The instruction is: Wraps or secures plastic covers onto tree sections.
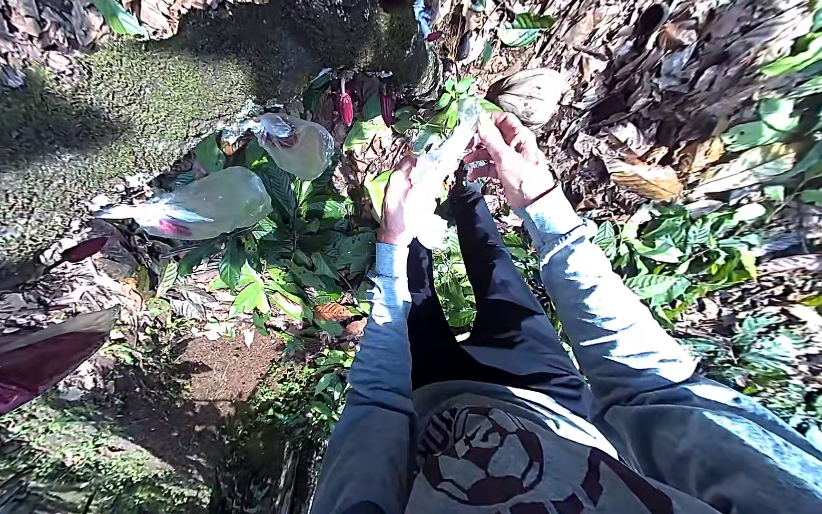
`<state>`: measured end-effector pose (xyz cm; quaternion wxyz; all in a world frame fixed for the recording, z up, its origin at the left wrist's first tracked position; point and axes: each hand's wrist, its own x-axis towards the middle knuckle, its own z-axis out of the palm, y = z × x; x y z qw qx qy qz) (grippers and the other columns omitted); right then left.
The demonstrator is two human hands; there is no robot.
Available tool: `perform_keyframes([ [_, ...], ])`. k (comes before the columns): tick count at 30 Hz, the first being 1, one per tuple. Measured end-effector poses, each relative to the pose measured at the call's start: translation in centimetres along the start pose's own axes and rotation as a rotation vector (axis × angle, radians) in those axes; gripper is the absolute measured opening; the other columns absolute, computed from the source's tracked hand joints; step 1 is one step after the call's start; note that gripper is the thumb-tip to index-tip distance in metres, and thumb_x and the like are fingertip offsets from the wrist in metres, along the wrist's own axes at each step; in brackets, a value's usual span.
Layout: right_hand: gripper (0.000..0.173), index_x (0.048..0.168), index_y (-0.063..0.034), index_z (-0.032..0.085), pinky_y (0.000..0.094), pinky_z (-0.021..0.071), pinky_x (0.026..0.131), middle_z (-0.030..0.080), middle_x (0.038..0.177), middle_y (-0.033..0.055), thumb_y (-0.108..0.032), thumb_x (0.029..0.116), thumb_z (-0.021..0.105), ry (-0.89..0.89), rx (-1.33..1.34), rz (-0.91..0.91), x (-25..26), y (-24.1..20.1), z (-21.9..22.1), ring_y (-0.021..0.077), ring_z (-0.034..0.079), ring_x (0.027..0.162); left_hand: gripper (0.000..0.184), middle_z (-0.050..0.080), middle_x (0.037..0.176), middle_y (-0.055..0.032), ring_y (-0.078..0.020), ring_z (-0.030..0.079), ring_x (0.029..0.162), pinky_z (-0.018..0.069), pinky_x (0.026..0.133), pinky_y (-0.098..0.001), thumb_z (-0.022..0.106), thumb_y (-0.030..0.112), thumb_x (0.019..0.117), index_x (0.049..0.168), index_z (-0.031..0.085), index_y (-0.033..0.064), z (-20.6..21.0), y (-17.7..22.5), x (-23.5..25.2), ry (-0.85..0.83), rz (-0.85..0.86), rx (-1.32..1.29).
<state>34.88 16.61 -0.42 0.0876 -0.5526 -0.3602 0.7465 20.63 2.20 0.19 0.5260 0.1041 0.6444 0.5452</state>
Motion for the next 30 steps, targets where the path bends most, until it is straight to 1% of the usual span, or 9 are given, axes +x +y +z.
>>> perform_keyframes([
  [3,0.048,0.135,-0.0122,0.052,0.0357,0.0620,0.062,0.069,0.108,0.0067,-0.046,0.1013,0.062,-0.041,-0.069,0.093,-0.8,-0.2,1.4,0.0205,0.072,0.083,0.039,0.063,0.090,-0.0057,-0.0144,0.061,0.076,0.0563,0.067,-0.0339,0.041,0.039,0.1093,0.113,0.062,0.0068,0.6,-0.7,1.0,-0.037,-0.029,0.108],
  [7,0.018,0.107,-0.0030,0.068,0.0312,0.0603,0.060,0.072,0.087,0.0051,-0.013,0.0928,0.074,0.032,-0.011,-0.071,0.7,2.4,2.1,0.0138,0.068,0.066,0.014,0.064,0.091,-0.0082,-0.0151,0.061,0.079,0.0550,0.071,-0.0328,0.058,0.015,0.1009,0.106,0.062,0.0024,0.5,-1.0,1.1,-0.129,0.010,0.044],
  [9,0.016,0.107,-0.0032,0.071,0.0348,0.0641,0.074,0.075,0.095,0.0053,-0.011,0.0935,0.074,0.005,0.023,-0.163,0.9,2.3,1.2,0.0151,0.072,0.080,0.009,0.065,0.090,-0.0093,-0.0167,0.061,0.079,0.0542,0.070,-0.0341,0.058,0.012,0.0992,0.099,0.061,0.0028,-0.3,-1.1,1.1,-0.142,-0.007,0.075],
  [13,0.017,0.111,-0.0018,0.073,0.0333,0.0627,0.080,0.076,0.097,0.0066,-0.011,0.0967,0.071,0.019,0.057,-0.349,0.4,0.5,-0.8,0.0157,0.073,0.086,0.010,0.071,0.098,-0.0117,-0.0200,0.067,0.087,0.0572,0.077,-0.0395,0.058,0.013,0.0961,0.096,0.058,0.0032,-1.8,-1.0,-0.2,-0.218,-0.126,0.207],
  [19,0.012,0.108,-0.0040,0.070,0.0328,0.0610,0.081,0.072,0.095,0.0032,-0.012,0.1005,0.065,0.049,0.089,-0.503,-0.1,-2.8,-2.5,0.0136,0.070,0.086,0.018,0.061,0.078,-0.0075,-0.0189,0.060,0.064,0.0535,0.056,-0.0365,0.069,0.026,0.0960,0.097,0.060,0.0104,-2.8,0.2,-4.3,-0.268,-0.309,0.304],
  [23,0.017,0.115,-0.0004,0.066,0.0350,0.0611,0.080,0.071,0.099,0.0077,-0.011,0.1055,0.057,0.083,0.133,-0.580,-0.7,-4.2,-3.2,0.0170,0.070,0.087,0.012,0.066,0.085,-0.0106,-0.0228,0.066,0.070,0.0582,0.061,-0.0401,0.066,0.016,0.0976,0.102,0.059,0.0071,-4.3,-0.6,-6.1,-0.313,-0.328,0.229],
  [27,0.020,0.120,-0.0043,0.068,0.0287,0.0584,0.085,0.071,0.104,0.0021,-0.013,0.1060,0.056,0.032,0.017,-0.564,-1.8,-6.3,-3.4,0.0103,0.067,0.092,0.024,0.073,0.104,-0.0097,-0.0245,0.071,0.085,0.0624,0.073,-0.0437,0.060,0.015,0.1023,0.126,0.063,0.0119,-7.4,-1.2,-7.2,-0.130,-0.339,0.319],
  [28,0.021,0.121,-0.0037,0.069,0.0285,0.0588,0.086,0.072,0.105,0.0024,-0.011,0.1037,0.060,0.006,-0.006,-0.561,-1.9,-6.3,-3.1,0.0102,0.068,0.094,0.027,0.073,0.102,-0.0093,-0.0232,0.071,0.085,0.0627,0.074,-0.0435,0.058,0.016,0.1038,0.130,0.065,0.0127,-8.3,-1.4,-7.1,-0.036,-0.281,0.341],
  [30,0.024,0.122,-0.0002,0.067,0.0310,0.0607,0.086,0.073,0.105,0.0059,-0.006,0.0979,0.067,-0.047,0.003,-0.556,-1.6,-5.8,-1.9,0.0134,0.070,0.094,0.025,0.070,0.086,-0.0054,-0.0174,0.067,0.074,0.0601,0.069,-0.0376,0.056,0.024,0.1063,0.120,0.072,0.0105,-9.2,-0.8,-6.4,0.155,-0.144,0.438],
])
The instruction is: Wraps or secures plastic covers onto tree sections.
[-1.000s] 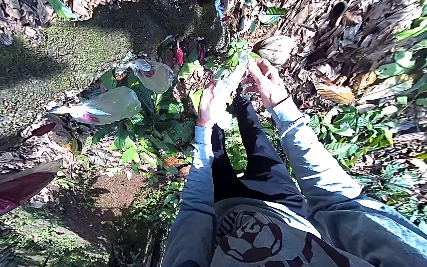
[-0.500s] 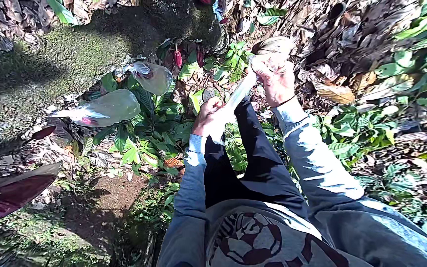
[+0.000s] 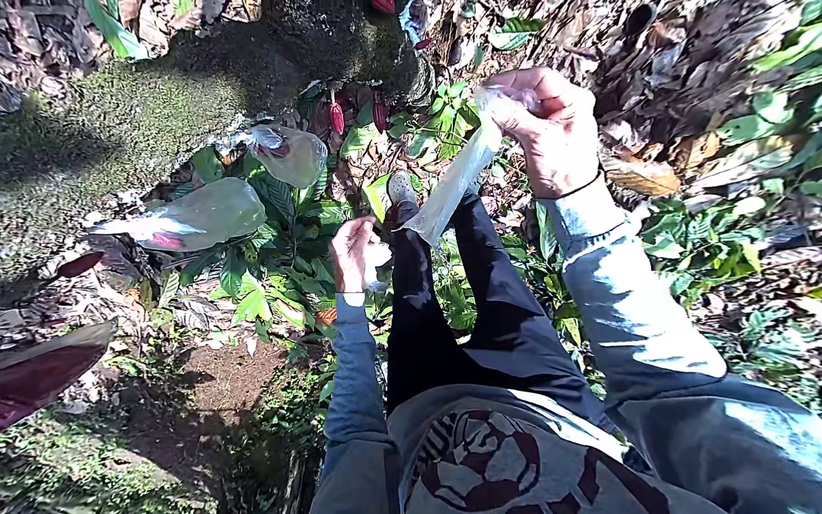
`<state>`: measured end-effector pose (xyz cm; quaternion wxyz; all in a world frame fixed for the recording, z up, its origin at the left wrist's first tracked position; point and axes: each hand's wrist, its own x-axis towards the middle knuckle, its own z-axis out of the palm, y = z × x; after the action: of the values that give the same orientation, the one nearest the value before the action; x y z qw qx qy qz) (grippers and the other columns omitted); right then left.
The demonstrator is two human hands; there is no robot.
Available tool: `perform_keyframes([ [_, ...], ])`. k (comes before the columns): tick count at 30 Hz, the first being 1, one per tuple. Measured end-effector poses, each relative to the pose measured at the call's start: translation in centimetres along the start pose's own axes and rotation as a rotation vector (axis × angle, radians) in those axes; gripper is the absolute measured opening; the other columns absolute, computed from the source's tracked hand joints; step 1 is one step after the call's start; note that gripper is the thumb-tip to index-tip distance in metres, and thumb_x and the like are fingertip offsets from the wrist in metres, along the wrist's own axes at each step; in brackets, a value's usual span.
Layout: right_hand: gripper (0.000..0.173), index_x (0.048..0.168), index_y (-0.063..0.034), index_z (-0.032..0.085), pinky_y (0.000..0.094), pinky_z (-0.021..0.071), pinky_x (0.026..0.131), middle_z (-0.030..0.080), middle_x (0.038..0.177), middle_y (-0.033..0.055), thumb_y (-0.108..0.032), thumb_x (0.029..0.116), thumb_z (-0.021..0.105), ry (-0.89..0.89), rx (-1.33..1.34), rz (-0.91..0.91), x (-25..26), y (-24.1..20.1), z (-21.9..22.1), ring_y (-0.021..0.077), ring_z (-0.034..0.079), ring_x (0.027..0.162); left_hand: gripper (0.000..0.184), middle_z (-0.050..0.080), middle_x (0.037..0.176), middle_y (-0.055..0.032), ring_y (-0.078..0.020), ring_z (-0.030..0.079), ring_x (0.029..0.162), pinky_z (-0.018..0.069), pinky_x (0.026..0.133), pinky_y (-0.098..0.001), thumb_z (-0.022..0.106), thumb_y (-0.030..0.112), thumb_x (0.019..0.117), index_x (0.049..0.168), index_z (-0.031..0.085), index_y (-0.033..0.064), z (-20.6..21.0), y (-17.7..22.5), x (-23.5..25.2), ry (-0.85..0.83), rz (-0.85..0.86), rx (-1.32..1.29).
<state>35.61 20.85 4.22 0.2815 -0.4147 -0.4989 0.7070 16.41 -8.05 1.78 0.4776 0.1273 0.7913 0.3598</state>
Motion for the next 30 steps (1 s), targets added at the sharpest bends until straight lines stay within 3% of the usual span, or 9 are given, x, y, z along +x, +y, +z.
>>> perform_keyframes([
  [3,0.023,0.112,-0.0012,0.063,0.0306,0.0615,0.078,0.071,0.094,0.0048,-0.005,0.0916,0.074,-0.008,0.041,0.033,-0.1,1.8,2.3,0.0131,0.070,0.085,0.022,0.063,0.066,-0.0011,-0.0121,0.058,0.055,0.0532,0.054,-0.0302,0.061,0.022,0.1041,0.102,0.076,0.0076,0.2,3.7,1.1,0.188,0.174,-0.017],
  [4,0.019,0.107,-0.0014,0.065,0.0292,0.0605,0.073,0.070,0.088,0.0040,-0.005,0.0910,0.075,-0.018,0.051,0.043,-0.3,2.3,3.1,0.0120,0.069,0.079,0.017,0.067,0.070,-0.0027,-0.0130,0.062,0.059,0.0561,0.057,-0.0307,0.063,0.015,0.1023,0.103,0.076,0.0042,0.7,5.3,1.4,0.174,0.266,-0.048],
  [7,0.013,0.104,-0.0012,0.069,0.0270,0.0581,0.070,0.071,0.085,0.0036,-0.009,0.0945,0.073,-0.109,0.009,0.038,-0.7,3.3,4.8,0.0101,0.067,0.075,0.029,0.073,0.110,-0.0149,-0.0244,0.071,0.100,0.0613,0.090,-0.0410,0.066,0.004,0.0979,0.126,0.066,-0.0048,2.3,8.5,2.8,-0.022,0.471,-0.144],
  [10,0.014,0.109,-0.0011,0.071,0.0262,0.0586,0.076,0.074,0.093,0.0042,-0.010,0.0981,0.068,-0.174,-0.030,0.019,-1.0,3.6,6.0,0.0091,0.069,0.082,0.047,0.070,0.125,-0.0127,-0.0221,0.069,0.115,0.0594,0.098,-0.0379,0.076,0.007,0.0907,0.135,0.062,-0.0017,4.7,10.3,4.2,-0.067,0.391,-0.119],
  [13,0.015,0.110,-0.0002,0.073,0.0303,0.0609,0.083,0.072,0.106,0.0080,-0.009,0.0993,0.066,-0.192,-0.033,0.025,-1.0,3.7,6.3,0.0140,0.070,0.092,0.019,0.076,0.106,-0.0102,-0.0187,0.073,0.099,0.0612,0.090,-0.0359,0.073,0.007,0.0935,0.111,0.075,-0.0006,5.9,10.7,4.7,0.024,0.377,-0.151],
  [15,0.018,0.113,-0.0006,0.072,0.0300,0.0617,0.071,0.075,0.097,0.0069,-0.011,0.0991,0.068,-0.158,-0.017,0.064,-0.8,3.4,6.5,0.0136,0.071,0.079,0.013,0.076,0.097,-0.0106,-0.0191,0.073,0.091,0.0620,0.085,-0.0367,0.071,0.007,0.0955,0.105,0.076,-0.0007,6.2,10.5,4.8,0.067,0.399,-0.173],
  [20,0.021,0.113,-0.0020,0.068,0.0276,0.0562,0.056,0.071,0.083,0.0043,-0.020,0.1039,0.062,-0.132,-0.064,0.095,-0.4,3.8,6.6,0.0113,0.064,0.062,0.012,0.073,0.090,-0.0119,-0.0185,0.071,0.083,0.0612,0.078,-0.0354,0.067,0.007,0.0983,0.102,0.072,-0.0034,6.6,10.5,4.7,0.097,0.326,-0.298],
  [27,0.020,0.113,-0.0006,0.067,0.0326,0.0618,0.075,0.069,0.103,0.0078,-0.017,0.1035,0.062,-0.159,0.037,0.040,-0.5,3.8,7.0,0.0161,0.069,0.086,0.010,0.072,0.102,-0.0172,-0.0249,0.071,0.095,0.0610,0.083,-0.0403,0.073,0.002,0.0907,0.098,0.067,-0.0029,6.9,10.3,4.5,0.140,0.302,-0.485],
  [30,0.016,0.112,-0.0017,0.065,0.0305,0.0574,0.070,0.068,0.095,0.0055,-0.014,0.1045,0.058,-0.206,0.182,0.087,-0.4,3.4,6.8,0.0133,0.064,0.077,0.016,0.068,0.099,-0.0129,-0.0209,0.068,0.091,0.0603,0.079,-0.0378,0.073,0.001,0.0897,0.102,0.062,0.0015,6.6,10.3,4.3,0.123,0.295,-0.549],
])
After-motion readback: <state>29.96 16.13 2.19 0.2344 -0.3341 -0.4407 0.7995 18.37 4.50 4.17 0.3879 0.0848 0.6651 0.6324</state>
